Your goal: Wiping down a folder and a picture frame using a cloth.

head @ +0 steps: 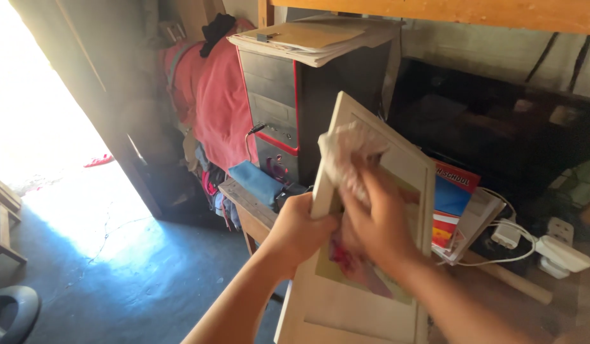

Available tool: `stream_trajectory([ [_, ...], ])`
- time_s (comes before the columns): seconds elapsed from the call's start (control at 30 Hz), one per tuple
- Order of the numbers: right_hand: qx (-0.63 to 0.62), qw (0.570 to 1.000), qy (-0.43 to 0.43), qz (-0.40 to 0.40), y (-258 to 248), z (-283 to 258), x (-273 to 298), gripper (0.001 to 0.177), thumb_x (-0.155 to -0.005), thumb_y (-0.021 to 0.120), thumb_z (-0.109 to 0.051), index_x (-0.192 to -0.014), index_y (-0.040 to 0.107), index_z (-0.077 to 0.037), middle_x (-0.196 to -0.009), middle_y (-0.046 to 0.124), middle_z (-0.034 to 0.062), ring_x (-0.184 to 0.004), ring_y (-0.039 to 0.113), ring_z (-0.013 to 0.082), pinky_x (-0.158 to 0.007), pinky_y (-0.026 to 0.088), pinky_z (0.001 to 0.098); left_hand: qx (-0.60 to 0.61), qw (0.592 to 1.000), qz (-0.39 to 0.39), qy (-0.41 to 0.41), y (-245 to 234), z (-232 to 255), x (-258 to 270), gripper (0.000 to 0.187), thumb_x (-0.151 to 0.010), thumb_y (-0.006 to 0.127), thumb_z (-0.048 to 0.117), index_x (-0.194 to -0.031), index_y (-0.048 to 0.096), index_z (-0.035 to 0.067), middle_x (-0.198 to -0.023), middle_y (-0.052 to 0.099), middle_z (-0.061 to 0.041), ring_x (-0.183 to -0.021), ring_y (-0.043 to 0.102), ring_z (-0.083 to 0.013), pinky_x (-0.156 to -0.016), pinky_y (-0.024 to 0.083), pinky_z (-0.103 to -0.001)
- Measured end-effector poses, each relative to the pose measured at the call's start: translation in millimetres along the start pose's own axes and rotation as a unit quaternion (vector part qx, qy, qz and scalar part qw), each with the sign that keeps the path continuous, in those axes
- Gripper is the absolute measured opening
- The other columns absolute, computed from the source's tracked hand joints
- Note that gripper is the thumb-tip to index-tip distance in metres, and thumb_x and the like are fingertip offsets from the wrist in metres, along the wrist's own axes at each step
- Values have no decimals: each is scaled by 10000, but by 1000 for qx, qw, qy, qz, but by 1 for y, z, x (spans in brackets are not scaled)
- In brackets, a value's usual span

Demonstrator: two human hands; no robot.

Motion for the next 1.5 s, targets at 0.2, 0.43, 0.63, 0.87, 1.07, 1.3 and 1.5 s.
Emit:
stream_trajectory([
  [0.2,175,983,49,40,-18,52,-7,485,-901,805,-265,-1176,536,31,-1141,554,231,-1079,552,385,-908,456,480,-66,998,-11,-15,-4,17,11,268,-845,723,160,-1075,742,24,-886,746,-65,-781,677,-134,-715,574,-358],
  [0.43,151,960,-163,172,-21,23,-75,680,-844,694,-59,-1454,423,70,-1351,522,310,-1222,539,455,-1019,443,511,-74,996,-38,28,-1,19,9,286,-825,731,169,-1077,734,33,-862,751,-43,-772,673,-114,-716,573,-342],
  [0.63,64,992,-40,105,-8,31,-73,534,-920,600,-70,-1447,612,-163,-1125,625,205,-987,655,342,-888,540,424,-92,996,-20,-5,-4,15,12,282,-816,743,179,-1031,736,-4,-833,743,-55,-757,674,-120,-715,574,-342],
  [0.87,129,971,155,125,-49,143,-40,384,-1024,567,-153,-1400,608,-84,-1200,698,231,-1107,691,359,-948,529,438,-22,999,-36,15,-20,7,23,280,-850,722,149,-1105,740,34,-917,764,-13,-823,667,-77,-756,561,-296],
  [1.07,151,977,63,137,-10,58,-61,471,-913,619,-93,-1383,617,-69,-1146,686,219,-1004,677,348,-873,528,431,-32,999,-26,22,-15,5,12,340,-902,710,311,-1081,751,24,-861,728,-6,-772,619,-73,-690,545,-300],
  [1.3,152,986,32,68,-7,10,-44,448,-839,699,-131,-1287,691,-120,-1050,677,177,-935,691,326,-841,554,422,13,999,35,-3,-21,-5,-4,545,-985,604,508,-1058,735,-16,-786,623,-7,-704,527,-75,-606,499,-316],
  [1.5,189,974,16,120,-26,45,-66,382,-922,701,-167,-1298,690,-99,-1166,668,198,-1039,680,386,-889,545,448,36,999,-15,-22,-12,12,13,514,-950,566,517,-1081,718,44,-814,704,19,-734,608,-51,-653,555,-285],
])
Point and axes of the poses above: each hand's wrist, its own x-axis away from the middle knuckle, its own y-axis out of the palm, z = x × y, the point moved 2 cm from there along -x, towards the middle knuckle
